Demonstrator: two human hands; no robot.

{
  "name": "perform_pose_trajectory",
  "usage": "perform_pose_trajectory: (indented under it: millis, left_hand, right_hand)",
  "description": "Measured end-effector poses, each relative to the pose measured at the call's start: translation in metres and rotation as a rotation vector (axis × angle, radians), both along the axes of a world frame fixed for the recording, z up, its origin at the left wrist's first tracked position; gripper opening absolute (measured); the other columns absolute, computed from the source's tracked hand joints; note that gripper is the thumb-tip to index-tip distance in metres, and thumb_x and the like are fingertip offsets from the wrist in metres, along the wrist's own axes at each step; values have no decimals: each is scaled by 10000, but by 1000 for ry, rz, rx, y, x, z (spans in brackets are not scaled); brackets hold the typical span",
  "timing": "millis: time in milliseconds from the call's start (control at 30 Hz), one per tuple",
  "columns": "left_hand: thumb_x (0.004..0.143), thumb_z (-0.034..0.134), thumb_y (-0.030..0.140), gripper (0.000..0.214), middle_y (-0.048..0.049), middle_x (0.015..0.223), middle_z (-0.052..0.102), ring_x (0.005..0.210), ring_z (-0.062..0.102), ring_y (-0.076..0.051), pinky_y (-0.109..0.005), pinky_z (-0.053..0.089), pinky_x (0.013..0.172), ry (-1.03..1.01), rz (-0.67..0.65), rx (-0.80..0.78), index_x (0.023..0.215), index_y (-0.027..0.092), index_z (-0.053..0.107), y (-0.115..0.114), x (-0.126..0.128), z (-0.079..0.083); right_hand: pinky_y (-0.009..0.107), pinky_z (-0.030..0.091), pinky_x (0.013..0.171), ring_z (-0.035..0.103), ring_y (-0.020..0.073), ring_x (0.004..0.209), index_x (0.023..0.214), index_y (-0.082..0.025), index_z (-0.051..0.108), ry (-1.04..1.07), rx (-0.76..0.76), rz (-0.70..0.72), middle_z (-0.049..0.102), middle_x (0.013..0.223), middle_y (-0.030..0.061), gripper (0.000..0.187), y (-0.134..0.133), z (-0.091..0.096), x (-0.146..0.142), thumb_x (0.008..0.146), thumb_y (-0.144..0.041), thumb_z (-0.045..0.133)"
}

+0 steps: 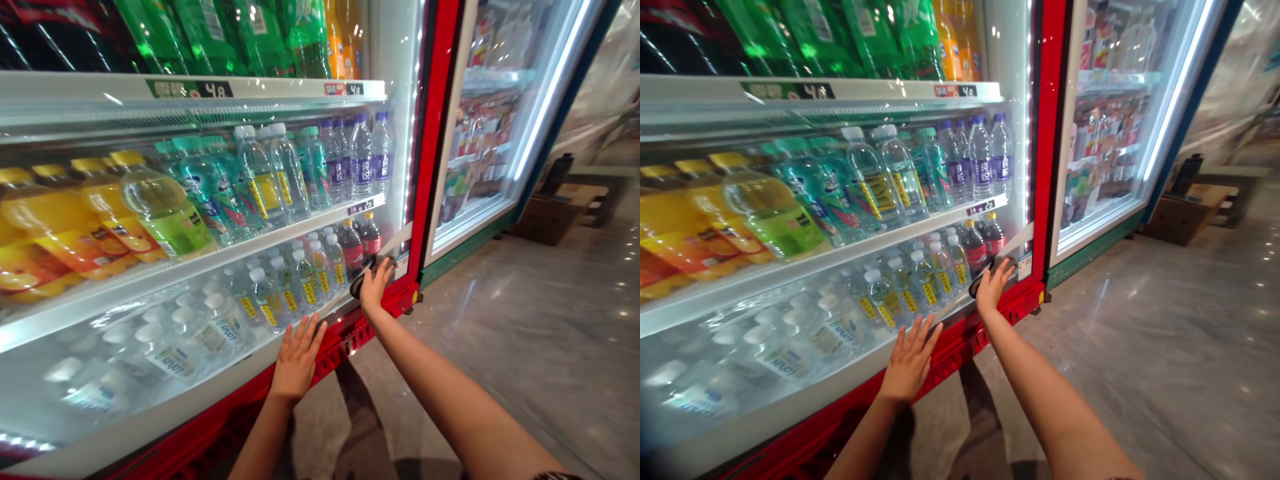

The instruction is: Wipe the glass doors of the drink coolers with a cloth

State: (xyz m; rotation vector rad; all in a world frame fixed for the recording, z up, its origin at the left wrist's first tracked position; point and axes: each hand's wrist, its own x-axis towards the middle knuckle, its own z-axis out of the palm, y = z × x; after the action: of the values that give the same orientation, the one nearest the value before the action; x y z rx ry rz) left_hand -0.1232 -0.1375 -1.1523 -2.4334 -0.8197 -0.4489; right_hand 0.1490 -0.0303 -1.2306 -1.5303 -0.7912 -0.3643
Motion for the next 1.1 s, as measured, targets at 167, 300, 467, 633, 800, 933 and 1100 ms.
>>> perform_pose_trajectory:
  millis: [167, 300, 467, 633, 800, 933, 1100]
  left_hand:
    - [848, 603, 197, 780, -36, 1642, 334, 1578, 132, -223, -455, -37, 1305, -17, 5, 0, 1583, 265, 351, 3, 12, 2]
    - [839, 599, 195, 779, -37, 1649, 326, 1579, 133, -225, -456, -12, 1304, -11, -12, -7, 1578, 261, 362, 6, 24, -2]
    - [846, 582, 205, 769, -15, 1662, 293, 1582, 121, -223, -462, -8, 1300, 19, -12, -20, 1578, 272, 355, 13, 34, -11]
    - [845, 557, 214, 775, 1, 1646, 310, 1585, 35, -183, -424, -47, 1297, 45, 26, -42, 1586, 254, 336, 25, 28, -22]
    - [867, 498, 200, 801, 13, 1624, 339, 1580, 24, -150, -416, -81, 1292, 15, -3, -42, 1615, 241, 217, 30, 25, -27]
    - [912, 468, 204, 766, 14, 1607, 377, 1568, 160, -164, -405, -61, 1296, -40, -26, -54, 1619, 276, 181, 29, 27, -25]
    - [934, 486, 199, 729, 14, 1579, 428, 1498, 368, -194, -381, 3, 1295, -73, 3, -63, 1604, 323, 227, 25, 31, -21]
  right_hand:
    - [615, 319, 1165, 59, 287, 1579, 1607, -163, -182, 82, -68, 21, 18, 1690, 235, 796, -13, -19, 21, 986, -265, 307]
    - [552, 333, 1177, 102, 281, 1578, 1637, -154, -24, 109, -142, 72, 114, 1686, 225, 772, -13, -10, 30, 980, -307, 353]
    - [560, 296, 1193, 116, 292, 1576, 1634, -143, 101, 223, -213, 111, 149, 1687, 209, 736, -12, 0, 68, 971, -345, 348]
    - [626, 313, 1160, 252, 356, 1536, 1617, -83, 152, 331, -268, 153, 304, 1616, 273, 796, -22, -4, 91, 915, -354, 412]
    - [510, 258, 1218, 100, 264, 1580, 1629, -181, 157, 293, -223, 177, 62, 1711, 156, 770, -11, 20, 120, 922, -354, 408]
    - [535, 262, 1210, 95, 272, 1580, 1628, -182, 165, 363, -219, 163, 79, 1708, 167, 769, -13, 8, 120, 913, -352, 392]
    - [639, 234, 1185, 161, 346, 1560, 1622, -94, 128, 506, -212, 108, 170, 1666, 256, 809, -13, -9, 126, 877, -308, 356]
